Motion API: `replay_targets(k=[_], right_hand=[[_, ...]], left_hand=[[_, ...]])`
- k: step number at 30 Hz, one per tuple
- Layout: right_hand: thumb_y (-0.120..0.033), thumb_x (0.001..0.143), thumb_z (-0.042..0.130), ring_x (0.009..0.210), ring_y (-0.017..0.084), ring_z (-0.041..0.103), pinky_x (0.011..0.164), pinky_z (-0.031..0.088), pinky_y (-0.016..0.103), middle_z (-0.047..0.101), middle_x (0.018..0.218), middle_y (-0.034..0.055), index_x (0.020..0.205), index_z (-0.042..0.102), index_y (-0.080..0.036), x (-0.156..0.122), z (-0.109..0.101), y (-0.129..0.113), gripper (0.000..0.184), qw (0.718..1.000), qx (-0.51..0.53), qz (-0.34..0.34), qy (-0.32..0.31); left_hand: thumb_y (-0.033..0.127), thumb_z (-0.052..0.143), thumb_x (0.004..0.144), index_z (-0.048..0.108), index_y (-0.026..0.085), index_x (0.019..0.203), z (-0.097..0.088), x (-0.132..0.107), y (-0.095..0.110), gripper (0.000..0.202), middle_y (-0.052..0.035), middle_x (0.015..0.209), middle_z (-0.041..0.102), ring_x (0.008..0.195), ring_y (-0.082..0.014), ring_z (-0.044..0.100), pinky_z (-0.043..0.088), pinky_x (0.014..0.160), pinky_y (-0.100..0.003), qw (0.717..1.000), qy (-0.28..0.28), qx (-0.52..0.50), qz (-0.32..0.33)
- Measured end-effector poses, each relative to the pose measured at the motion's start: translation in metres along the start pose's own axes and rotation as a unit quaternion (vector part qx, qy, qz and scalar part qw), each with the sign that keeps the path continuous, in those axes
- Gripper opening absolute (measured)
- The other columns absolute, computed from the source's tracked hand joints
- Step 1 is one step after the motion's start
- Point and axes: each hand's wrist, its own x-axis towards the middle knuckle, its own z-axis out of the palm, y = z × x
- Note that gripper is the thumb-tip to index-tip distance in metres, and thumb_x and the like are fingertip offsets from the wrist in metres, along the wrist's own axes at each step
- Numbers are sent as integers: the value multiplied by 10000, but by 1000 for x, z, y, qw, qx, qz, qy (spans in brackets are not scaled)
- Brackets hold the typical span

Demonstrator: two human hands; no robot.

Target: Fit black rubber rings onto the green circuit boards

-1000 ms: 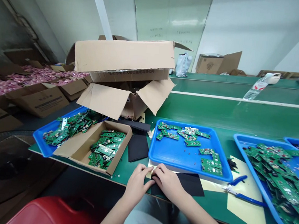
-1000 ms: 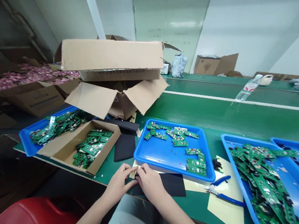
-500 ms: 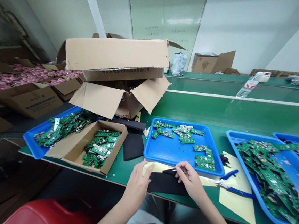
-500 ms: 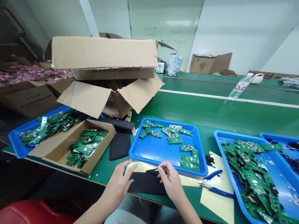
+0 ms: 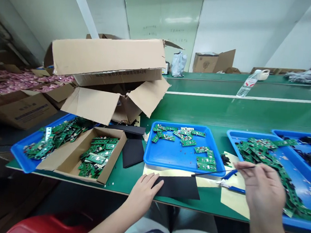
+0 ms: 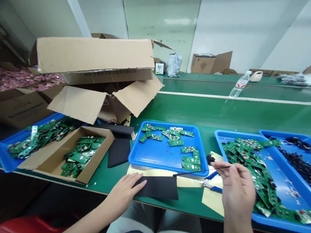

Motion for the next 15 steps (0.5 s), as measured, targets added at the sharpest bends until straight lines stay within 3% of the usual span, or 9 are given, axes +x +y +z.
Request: replay_targets(k=[4,7,10,15], right_hand=[[-363,784,618,611,238,623,809,518,553,584,700,26,828,492,-291,11,-19,-31,152,994,10,-45,101],[-337,739,666,564,226,580,731,492,529,558,655,10,788,553,-315,22,-32,-41,126,988,27,-64,138],[-276,676,698,551,221,562,688,459,505,549,623,0,796,591,-323,35,-34,-44,168,987,54,-73,129],[-264,588,681,531,209,529,622,456,477,534,620,-8,776,558,-301,52,-7,-63,227,987,42,-135,81]], left_hand=[[-39,460,754,639,212,1221,2,3,-8,560,-126,1269,643,1179,-275,596,504,970,-432,1000,7,13,-14],[-30,462,740,631,209,1239,6,7,-12,578,-143,1260,634,1161,-296,600,512,954,-447,998,23,40,-41],[-47,431,757,610,161,1268,14,8,-9,580,-201,1206,621,1123,-342,606,532,894,-493,992,53,80,-85],[-88,403,748,645,178,1209,20,6,1,585,-148,1056,637,986,-290,642,568,818,-428,986,85,108,-90]])
